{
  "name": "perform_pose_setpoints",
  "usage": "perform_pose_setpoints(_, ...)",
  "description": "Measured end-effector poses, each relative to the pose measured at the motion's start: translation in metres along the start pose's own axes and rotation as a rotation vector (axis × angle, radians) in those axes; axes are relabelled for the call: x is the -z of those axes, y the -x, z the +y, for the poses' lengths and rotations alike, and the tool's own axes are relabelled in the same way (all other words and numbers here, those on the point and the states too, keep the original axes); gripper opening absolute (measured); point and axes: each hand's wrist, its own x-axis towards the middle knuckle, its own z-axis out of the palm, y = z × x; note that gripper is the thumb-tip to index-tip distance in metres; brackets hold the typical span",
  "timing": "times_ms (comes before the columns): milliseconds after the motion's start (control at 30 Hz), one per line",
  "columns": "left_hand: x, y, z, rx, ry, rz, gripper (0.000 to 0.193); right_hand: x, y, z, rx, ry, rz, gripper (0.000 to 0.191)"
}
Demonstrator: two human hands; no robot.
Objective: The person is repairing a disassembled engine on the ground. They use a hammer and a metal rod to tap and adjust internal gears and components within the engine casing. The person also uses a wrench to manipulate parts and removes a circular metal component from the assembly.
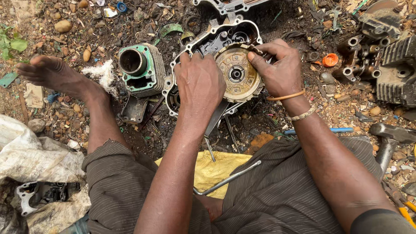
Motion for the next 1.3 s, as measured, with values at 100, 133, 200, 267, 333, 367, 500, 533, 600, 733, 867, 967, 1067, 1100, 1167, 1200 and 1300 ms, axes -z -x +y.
perform_pose_setpoints(100,-0.004,-0.003,-0.004,0.053,0.089,-0.081,0.029,0.001,-0.003,0.004,-0.030,-0.034,-0.044,0.025)
perform_pose_setpoints(133,-0.006,-0.005,-0.007,0.086,0.134,-0.134,0.033,0.001,-0.004,0.005,-0.005,-0.060,-0.048,0.026)
perform_pose_setpoints(200,-0.011,-0.006,-0.009,0.039,0.082,-0.108,0.033,-0.001,-0.005,0.007,-0.026,-0.097,-0.036,0.026)
perform_pose_setpoints(267,-0.016,-0.006,-0.010,-0.003,0.027,-0.089,0.030,-0.004,-0.004,0.007,-0.129,-0.120,-0.011,0.026)
perform_pose_setpoints(333,-0.019,-0.005,-0.008,-0.037,-0.044,-0.089,0.023,-0.006,-0.002,0.005,-0.079,-0.156,0.012,0.029)
perform_pose_setpoints(367,-0.020,-0.004,-0.006,-0.033,-0.033,-0.048,0.022,-0.007,-0.001,0.003,-0.050,-0.174,0.029,0.031)
perform_pose_setpoints(500,-0.017,-0.001,-0.001,-0.061,-0.157,0.228,0.015,-0.008,0.002,-0.009,0.056,-0.423,0.097,0.036)
perform_pose_setpoints(533,-0.016,-0.001,-0.002,-0.087,-0.234,0.319,0.013,-0.008,0.002,-0.011,0.116,-0.325,0.099,0.036)
perform_pose_setpoints(600,-0.014,-0.004,-0.003,-0.053,-0.129,0.132,0.019,-0.006,0.001,-0.015,0.090,-0.052,0.037,0.035)
perform_pose_setpoints(733,-0.013,-0.008,-0.006,-0.056,-0.075,0.049,0.029,-0.002,-0.004,-0.014,0.026,0.268,-0.112,0.040)
perform_pose_setpoints(867,-0.010,-0.007,-0.009,-0.102,-0.094,0.075,0.040,-0.002,-0.006,-0.009,-0.093,0.264,-0.150,0.037)
perform_pose_setpoints(967,-0.001,-0.009,-0.009,-0.157,-0.166,0.069,0.042,-0.001,-0.003,-0.009,0.000,0.177,-0.061,0.031)
perform_pose_setpoints(1067,0.012,-0.010,-0.003,-0.166,-0.043,0.065,0.040,0.002,0.000,-0.014,-0.016,0.178,-0.051,0.024)
perform_pose_setpoints(1100,0.015,-0.009,0.001,-0.165,0.049,0.118,0.040,0.003,0.001,-0.017,-0.006,0.176,-0.048,0.024)
perform_pose_setpoints(1167,0.021,-0.011,0.002,-0.147,0.137,0.178,0.039,0.004,0.001,-0.021,0.040,0.179,-0.011,0.024)
perform_pose_setpoints(1200,0.022,-0.011,0.002,-0.120,0.141,0.171,0.038,0.005,0.001,-0.022,0.039,0.158,0.002,0.023)
perform_pose_setpoints(1300,0.019,-0.010,-0.001,-0.045,0.084,0.155,0.045,0.003,0.000,-0.025,0.035,0.080,-0.004,0.022)
